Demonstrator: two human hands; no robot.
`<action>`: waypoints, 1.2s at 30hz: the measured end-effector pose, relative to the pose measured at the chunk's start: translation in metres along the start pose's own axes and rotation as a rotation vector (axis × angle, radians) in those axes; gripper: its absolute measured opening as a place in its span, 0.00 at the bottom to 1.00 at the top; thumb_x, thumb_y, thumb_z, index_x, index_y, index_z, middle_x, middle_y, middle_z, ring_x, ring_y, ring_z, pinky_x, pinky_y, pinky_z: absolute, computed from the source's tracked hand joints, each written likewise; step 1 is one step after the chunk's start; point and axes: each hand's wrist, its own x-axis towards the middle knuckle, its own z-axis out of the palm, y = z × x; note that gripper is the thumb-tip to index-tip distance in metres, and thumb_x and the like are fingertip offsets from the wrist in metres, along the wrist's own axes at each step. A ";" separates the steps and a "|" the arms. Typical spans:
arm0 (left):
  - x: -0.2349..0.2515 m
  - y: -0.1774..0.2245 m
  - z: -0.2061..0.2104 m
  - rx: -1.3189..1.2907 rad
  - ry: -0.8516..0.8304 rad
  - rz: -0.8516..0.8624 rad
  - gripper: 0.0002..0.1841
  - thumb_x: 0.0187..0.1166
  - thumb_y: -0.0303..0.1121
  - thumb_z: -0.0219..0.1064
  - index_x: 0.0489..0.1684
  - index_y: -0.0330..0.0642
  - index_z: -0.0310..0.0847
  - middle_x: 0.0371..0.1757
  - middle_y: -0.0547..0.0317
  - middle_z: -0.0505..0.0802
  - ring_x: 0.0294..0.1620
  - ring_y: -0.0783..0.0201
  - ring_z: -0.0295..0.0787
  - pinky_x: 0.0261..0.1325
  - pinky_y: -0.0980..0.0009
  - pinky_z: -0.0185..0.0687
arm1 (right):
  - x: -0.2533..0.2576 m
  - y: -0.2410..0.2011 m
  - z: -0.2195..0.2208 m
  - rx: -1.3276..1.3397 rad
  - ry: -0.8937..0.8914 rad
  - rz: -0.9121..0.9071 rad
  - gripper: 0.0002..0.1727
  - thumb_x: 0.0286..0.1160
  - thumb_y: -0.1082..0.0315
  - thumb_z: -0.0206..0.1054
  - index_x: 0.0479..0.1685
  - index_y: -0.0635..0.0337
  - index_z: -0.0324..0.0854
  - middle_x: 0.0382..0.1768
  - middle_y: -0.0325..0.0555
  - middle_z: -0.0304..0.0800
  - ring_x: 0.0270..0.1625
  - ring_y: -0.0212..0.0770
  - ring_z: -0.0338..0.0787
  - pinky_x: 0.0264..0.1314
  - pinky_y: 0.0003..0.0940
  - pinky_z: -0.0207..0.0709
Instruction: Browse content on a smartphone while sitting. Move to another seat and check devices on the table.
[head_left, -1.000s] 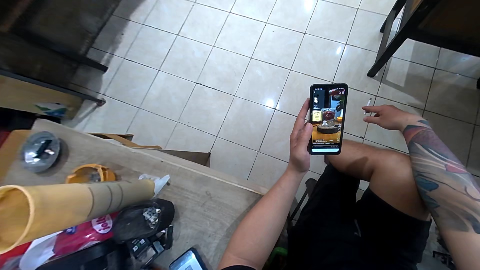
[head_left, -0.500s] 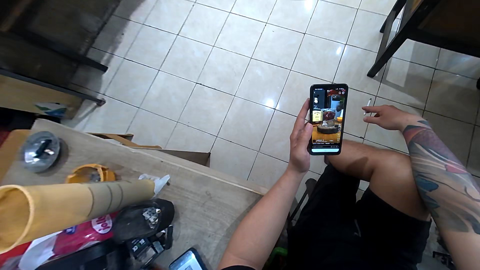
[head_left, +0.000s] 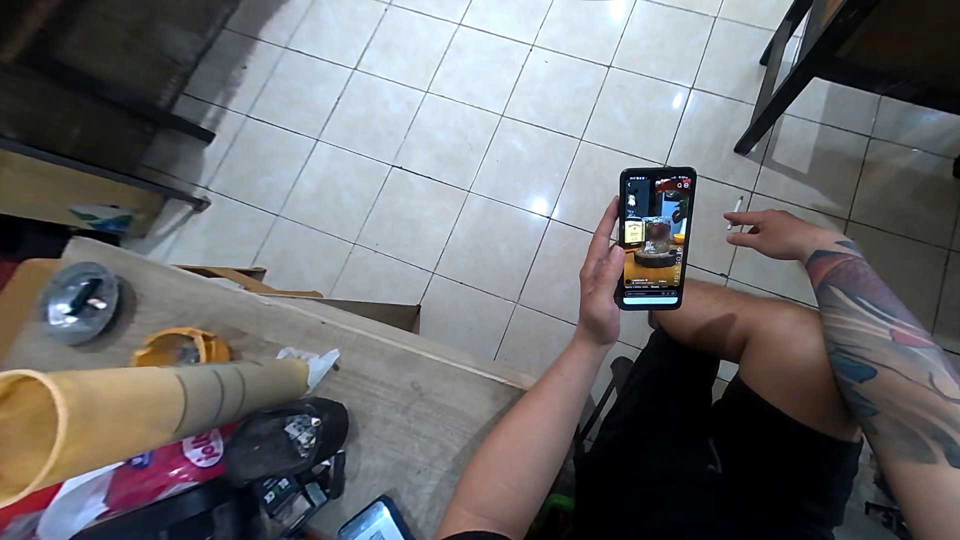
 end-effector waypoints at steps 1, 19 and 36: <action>0.000 0.000 0.000 -0.001 -0.001 0.003 0.34 0.89 0.53 0.40 0.97 0.58 0.41 0.82 0.48 0.75 0.68 0.52 0.84 0.59 0.51 0.89 | 0.000 0.000 0.000 0.001 -0.003 -0.001 0.33 0.87 0.51 0.64 0.89 0.52 0.67 0.80 0.53 0.78 0.69 0.60 0.88 0.74 0.63 0.75; 0.003 -0.002 0.000 0.024 0.007 0.022 0.34 0.88 0.50 0.39 0.97 0.57 0.41 0.81 0.47 0.76 0.68 0.52 0.85 0.60 0.51 0.88 | -0.003 -0.015 0.000 -0.025 0.020 -0.067 0.32 0.87 0.52 0.64 0.89 0.49 0.67 0.75 0.58 0.83 0.65 0.60 0.90 0.72 0.63 0.77; 0.002 -0.007 -0.003 -0.033 0.053 -0.025 0.33 0.88 0.54 0.41 0.96 0.64 0.46 0.83 0.50 0.76 0.71 0.50 0.83 0.62 0.47 0.86 | -0.073 -0.075 -0.013 0.098 0.446 -0.435 0.34 0.88 0.48 0.61 0.93 0.36 0.60 0.84 0.39 0.75 0.71 0.42 0.87 0.73 0.49 0.80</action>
